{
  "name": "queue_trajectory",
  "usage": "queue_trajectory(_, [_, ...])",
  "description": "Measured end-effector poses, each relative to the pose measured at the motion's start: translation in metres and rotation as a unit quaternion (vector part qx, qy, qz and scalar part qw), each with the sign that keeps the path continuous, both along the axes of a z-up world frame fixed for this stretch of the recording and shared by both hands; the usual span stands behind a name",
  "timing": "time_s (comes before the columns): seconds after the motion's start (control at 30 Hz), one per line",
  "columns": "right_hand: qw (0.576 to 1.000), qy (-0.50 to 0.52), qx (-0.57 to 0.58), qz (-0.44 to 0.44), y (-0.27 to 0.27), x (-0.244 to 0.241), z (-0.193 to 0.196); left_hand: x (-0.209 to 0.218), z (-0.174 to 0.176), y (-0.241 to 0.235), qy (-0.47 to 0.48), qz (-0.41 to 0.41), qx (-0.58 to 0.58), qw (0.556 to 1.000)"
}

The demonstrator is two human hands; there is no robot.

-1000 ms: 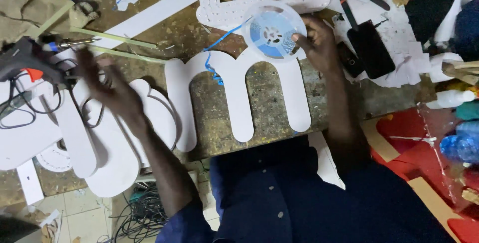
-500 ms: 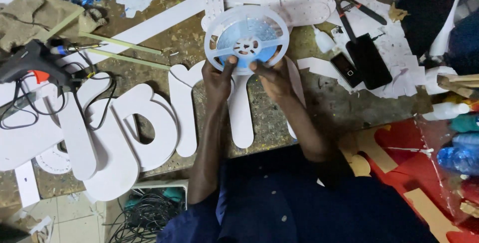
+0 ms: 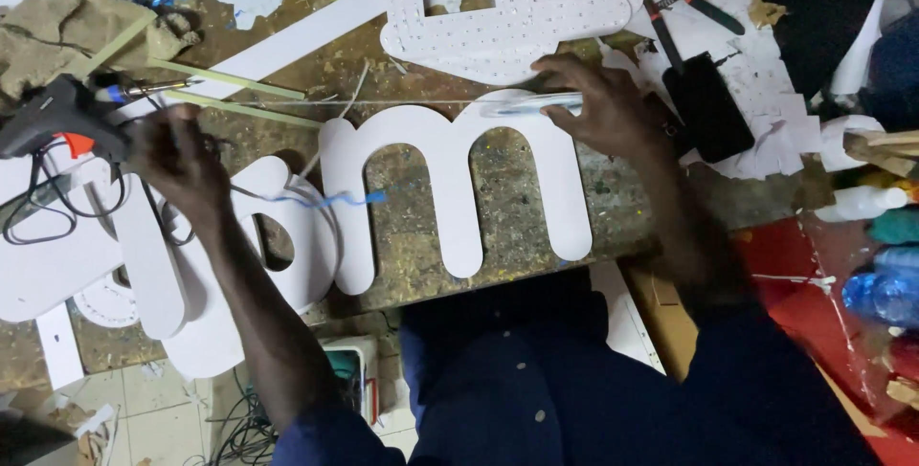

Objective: Attaching a flexible LED strip into the pre-cut channel of a foam sign letter

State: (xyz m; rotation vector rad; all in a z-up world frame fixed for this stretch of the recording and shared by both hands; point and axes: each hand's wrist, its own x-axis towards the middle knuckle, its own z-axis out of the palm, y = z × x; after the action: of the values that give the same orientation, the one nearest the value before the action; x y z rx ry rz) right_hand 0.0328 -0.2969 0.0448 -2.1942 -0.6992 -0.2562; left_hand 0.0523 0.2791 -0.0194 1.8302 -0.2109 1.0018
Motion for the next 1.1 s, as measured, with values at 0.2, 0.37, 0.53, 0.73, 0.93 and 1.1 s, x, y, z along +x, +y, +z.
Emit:
queue_trajectory(0.2, [0.98,-0.083,-0.167,-0.068,-0.03,0.003,-0.025,0.023,-0.027,0.055,-0.062,0.216,0.056,0.973])
queue_trajectory(0.37, [0.973,-0.18,-0.139,-0.044,0.004,0.0,-0.032,-0.02,0.036,-0.114,0.052,0.04,0.237,0.969])
queue_trajectory(0.53, [0.951,-0.254,-0.175,0.021,0.043,0.005,-0.028,-0.042,0.054,-0.253,0.169,-0.306,0.201,0.915])
queue_trajectory(0.73, [0.996,-0.054,0.051,0.044,0.031,-0.013,-0.035,-0.035,-0.03,-0.256,0.136,-0.213,0.06,0.966])
queue_trajectory(0.93, [0.874,0.184,0.44,0.096,0.057,-0.014,-0.131,-0.053,-0.037,-0.264,0.18,-0.273,-0.239,0.914])
queue_trajectory(1.1, [0.923,0.145,0.357,0.013,0.087,-0.03,-0.04,-0.05,-0.024,-0.248,0.104,-0.22,-0.177,0.954])
